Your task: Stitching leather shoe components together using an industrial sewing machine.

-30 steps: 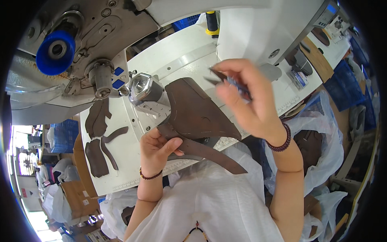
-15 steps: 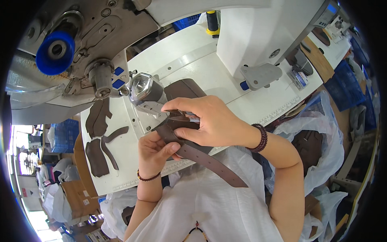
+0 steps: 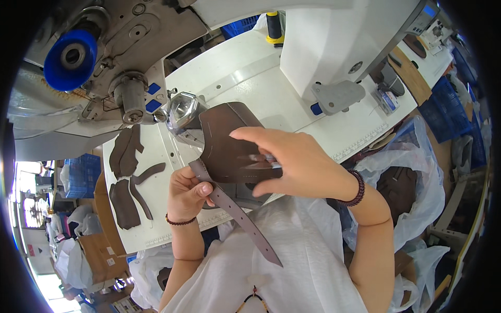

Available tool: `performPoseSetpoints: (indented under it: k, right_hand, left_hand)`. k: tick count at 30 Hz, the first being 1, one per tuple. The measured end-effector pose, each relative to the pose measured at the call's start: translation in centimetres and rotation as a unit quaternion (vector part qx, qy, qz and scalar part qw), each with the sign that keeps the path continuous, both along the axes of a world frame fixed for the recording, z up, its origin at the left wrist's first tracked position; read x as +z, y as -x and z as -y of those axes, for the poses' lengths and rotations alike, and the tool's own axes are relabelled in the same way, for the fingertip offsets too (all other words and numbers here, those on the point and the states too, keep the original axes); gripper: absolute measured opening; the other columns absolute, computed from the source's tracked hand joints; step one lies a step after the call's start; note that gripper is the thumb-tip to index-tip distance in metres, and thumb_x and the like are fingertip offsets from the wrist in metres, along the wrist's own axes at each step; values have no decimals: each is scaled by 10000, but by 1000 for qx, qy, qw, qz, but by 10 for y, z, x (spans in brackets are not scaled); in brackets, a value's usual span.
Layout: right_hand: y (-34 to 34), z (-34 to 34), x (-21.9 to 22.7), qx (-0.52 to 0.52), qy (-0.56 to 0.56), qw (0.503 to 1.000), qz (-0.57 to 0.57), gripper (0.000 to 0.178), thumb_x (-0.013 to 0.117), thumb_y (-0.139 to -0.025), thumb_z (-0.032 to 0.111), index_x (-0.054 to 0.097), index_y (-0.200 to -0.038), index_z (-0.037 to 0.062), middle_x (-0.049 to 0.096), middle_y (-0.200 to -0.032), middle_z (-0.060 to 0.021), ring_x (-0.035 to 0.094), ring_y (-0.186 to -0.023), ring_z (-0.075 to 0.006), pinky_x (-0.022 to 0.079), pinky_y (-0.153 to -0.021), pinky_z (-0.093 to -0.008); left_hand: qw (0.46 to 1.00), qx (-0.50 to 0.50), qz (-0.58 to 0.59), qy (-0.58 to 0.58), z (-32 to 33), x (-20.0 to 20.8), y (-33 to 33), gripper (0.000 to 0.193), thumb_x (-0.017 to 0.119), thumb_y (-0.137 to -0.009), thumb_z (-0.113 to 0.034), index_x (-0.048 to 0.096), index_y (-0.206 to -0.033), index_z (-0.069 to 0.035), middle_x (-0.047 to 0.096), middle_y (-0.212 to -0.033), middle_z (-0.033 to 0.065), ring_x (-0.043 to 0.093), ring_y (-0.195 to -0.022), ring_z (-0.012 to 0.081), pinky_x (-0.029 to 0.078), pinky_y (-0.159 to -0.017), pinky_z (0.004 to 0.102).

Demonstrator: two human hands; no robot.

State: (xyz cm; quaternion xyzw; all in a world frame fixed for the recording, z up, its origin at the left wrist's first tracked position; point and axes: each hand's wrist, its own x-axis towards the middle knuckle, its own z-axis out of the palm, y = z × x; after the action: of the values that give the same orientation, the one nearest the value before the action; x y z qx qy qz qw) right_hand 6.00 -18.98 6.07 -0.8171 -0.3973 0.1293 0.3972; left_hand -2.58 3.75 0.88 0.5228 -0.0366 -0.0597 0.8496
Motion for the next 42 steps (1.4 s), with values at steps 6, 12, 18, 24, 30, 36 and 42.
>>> performPoseSetpoints:
  k: [6, 12, 18, 24, 30, 36, 42]
  right_hand:
    - [6, -8, -21, 67, -149, 984, 74, 417, 705, -664, 23, 605, -1060, 107, 521, -770, -37, 593, -650, -174, 478, -560, -278]
    - [6, -10, -26, 102, -169, 980, 17, 193, 708, -655, 7, 635, -822, 69, 515, -763, -29, 566, -626, -180, 440, -534, -275]
    - [11, -23, -32, 57, -198, 974, 95, 222, 682, -659, 10, 604, -859, 67, 514, -801, -33, 551, -651, -192, 439, -525, -279]
    - [15, -18, -22, 47, -113, 982, 146, 225, 591, -674, -35, 540, -879, 41, 500, -847, -41, 532, -705, -195, 443, -529, -292]
    - [-3, 24, -40, -176, -254, 949, 64, 104, 594, -792, 2, 527, -871, 15, 489, -789, -38, 460, -669, -127, 382, -569, -243]
    - [6, 20, -29, -111, -180, 977, 37, 201, 686, -742, 50, 604, -925, 44, 549, -875, -56, 517, -697, -129, 414, -603, -237]
    - [8, -2, -51, -68, -225, 963, 129, 420, 747, -627, 64, 638, -1033, 65, 584, -971, -70, 594, -797, -164, 483, -636, -275]
  left_hand:
    - [999, 18, -30, 7, 4, -1, 3, 238, 687, -776, -36, 612, -980, 62, 664, -832, 121, 642, -658, 137, 543, -520, 218]
    - [1000, 19, -20, 9, 0, -3, 8, 246, 700, -773, -60, 616, -975, 54, 666, -824, 115, 638, -642, 130, 536, -514, 211]
    - [1000, 14, -14, 17, 3, -3, 5, 230, 697, -773, -43, 616, -965, 55, 665, -817, 118, 638, -641, 130, 537, -517, 210]
    - [1000, 19, -13, 21, 6, -2, 5, 214, 694, -776, -39, 619, -949, 61, 665, -824, 123, 640, -639, 135, 543, -517, 216]
    - [999, 31, -15, 14, 3, -6, 8, 215, 691, -781, -46, 621, -954, 60, 667, -833, 123, 639, -640, 134, 542, -514, 216]
    - [1000, 26, -14, -1, 4, -5, 6, 242, 671, -810, -79, 613, -994, 67, 665, -836, 125, 644, -667, 139, 537, -521, 210]
    - [999, -4, 20, 46, 25, 18, -2, 418, 590, -889, -190, 491, -1207, 64, 651, -912, 157, 649, -755, 152, 549, -626, 259]
